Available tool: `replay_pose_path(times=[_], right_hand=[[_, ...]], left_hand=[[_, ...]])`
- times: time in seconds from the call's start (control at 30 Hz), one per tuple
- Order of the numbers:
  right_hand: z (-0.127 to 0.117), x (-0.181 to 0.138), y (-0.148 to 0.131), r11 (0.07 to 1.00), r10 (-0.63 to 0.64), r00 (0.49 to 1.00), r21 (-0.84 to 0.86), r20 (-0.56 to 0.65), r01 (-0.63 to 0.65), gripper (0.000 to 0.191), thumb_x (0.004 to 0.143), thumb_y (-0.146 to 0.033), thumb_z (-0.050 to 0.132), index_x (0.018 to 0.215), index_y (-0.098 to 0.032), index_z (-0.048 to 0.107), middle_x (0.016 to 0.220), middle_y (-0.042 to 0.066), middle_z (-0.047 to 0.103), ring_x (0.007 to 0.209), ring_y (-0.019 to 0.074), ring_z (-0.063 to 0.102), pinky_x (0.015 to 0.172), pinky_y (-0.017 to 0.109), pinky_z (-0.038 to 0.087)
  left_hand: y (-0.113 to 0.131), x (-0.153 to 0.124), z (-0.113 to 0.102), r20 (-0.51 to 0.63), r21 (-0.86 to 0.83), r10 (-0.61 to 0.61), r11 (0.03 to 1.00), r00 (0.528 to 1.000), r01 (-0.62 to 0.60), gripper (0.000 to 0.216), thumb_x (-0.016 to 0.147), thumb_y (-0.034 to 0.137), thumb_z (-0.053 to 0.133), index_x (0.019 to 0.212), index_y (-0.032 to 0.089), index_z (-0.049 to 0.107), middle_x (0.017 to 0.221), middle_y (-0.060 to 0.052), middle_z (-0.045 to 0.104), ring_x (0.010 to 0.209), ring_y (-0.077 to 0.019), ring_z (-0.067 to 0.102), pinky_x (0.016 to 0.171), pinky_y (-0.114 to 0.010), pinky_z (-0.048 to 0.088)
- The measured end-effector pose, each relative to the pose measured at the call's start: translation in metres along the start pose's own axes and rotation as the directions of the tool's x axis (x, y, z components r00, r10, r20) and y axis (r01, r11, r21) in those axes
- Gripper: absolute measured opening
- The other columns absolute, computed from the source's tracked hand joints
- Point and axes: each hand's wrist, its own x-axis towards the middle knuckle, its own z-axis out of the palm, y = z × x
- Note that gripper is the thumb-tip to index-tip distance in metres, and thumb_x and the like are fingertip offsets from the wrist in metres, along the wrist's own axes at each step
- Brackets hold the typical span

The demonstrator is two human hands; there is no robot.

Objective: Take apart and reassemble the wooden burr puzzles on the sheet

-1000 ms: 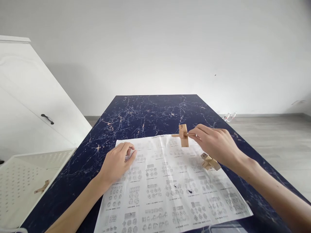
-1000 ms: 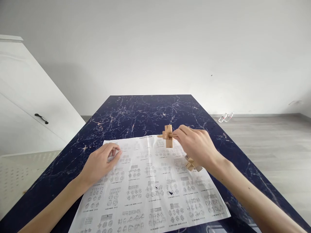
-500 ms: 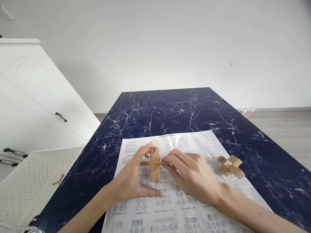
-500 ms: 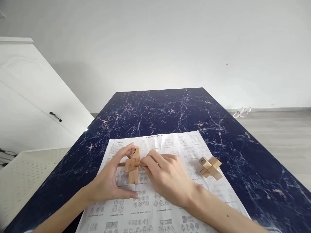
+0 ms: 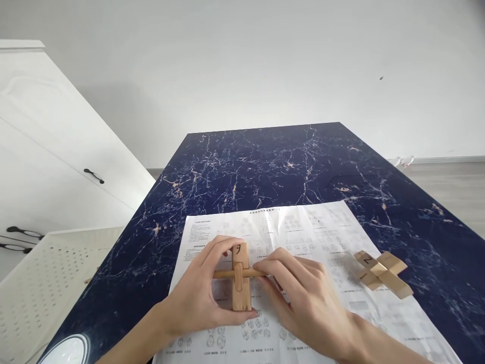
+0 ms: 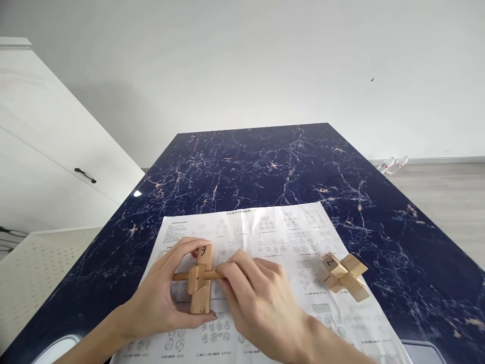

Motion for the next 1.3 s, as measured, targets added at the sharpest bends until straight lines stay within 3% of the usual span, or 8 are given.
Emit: replay_pose_path(times=[0.2,0.37,0.93,1.3], right_hand=[[-0.001,-0.001,-0.003,1.0,0.001,1.0,-0.009,-0.016,-0.001,0.013,0.111,-0.011,0.056,0.111,-0.018,0.067,0.088,0.004,0.073,0.059,0.0167,0.065,0.049,0.032,0.048],[-0.007,0.001,0.001,0.998,-0.067,0.997,0.021,0.041,0.066,0.019,0.113,-0.01,0.048,0.116,-0.018,0.065,0.091,0.005,0.073,0.06,0.0153,0.064,0.05,0.03,0.048],[-0.012,-0.001,0.005,0.992,-0.097,0.993,0.084,0.067,0.091,0.017,0.111,-0.007,0.052,0.117,-0.017,0.065,0.09,0.004,0.071,0.061,0.0156,0.06,0.051,0.03,0.046],[-0.005,-0.005,0.007,0.983,0.078,0.99,0.154,0.121,-0.097,0.016,0.113,-0.015,0.053,0.117,-0.02,0.068,0.094,0.002,0.07,0.064,0.0152,0.067,0.056,0.03,0.053]], left_hand=[[0.001,-0.002,0.002,-0.041,0.029,-0.006,1.0,0.999,0.008,0.099,0.071,0.055,0.099,0.153,0.04,0.047,0.137,-0.008,0.066,0.12,-0.0344,0.069,0.102,-0.052,0.063],[0.002,-0.001,0.002,-0.071,0.041,0.033,0.999,0.997,-0.03,0.099,0.071,0.054,0.099,0.153,0.041,0.046,0.136,-0.007,0.067,0.121,-0.0338,0.068,0.106,-0.051,0.061],[0.003,-0.001,-0.002,-0.018,0.053,0.086,0.995,0.996,-0.085,0.103,0.072,0.048,0.1,0.157,0.04,0.042,0.138,-0.007,0.065,0.126,-0.0327,0.066,0.107,-0.049,0.058],[0.004,0.009,-0.003,0.078,-0.072,-0.023,0.997,0.997,0.029,0.095,0.072,0.047,0.101,0.148,0.04,0.045,0.131,-0.003,0.064,0.111,-0.0269,0.068,0.096,-0.044,0.061]])
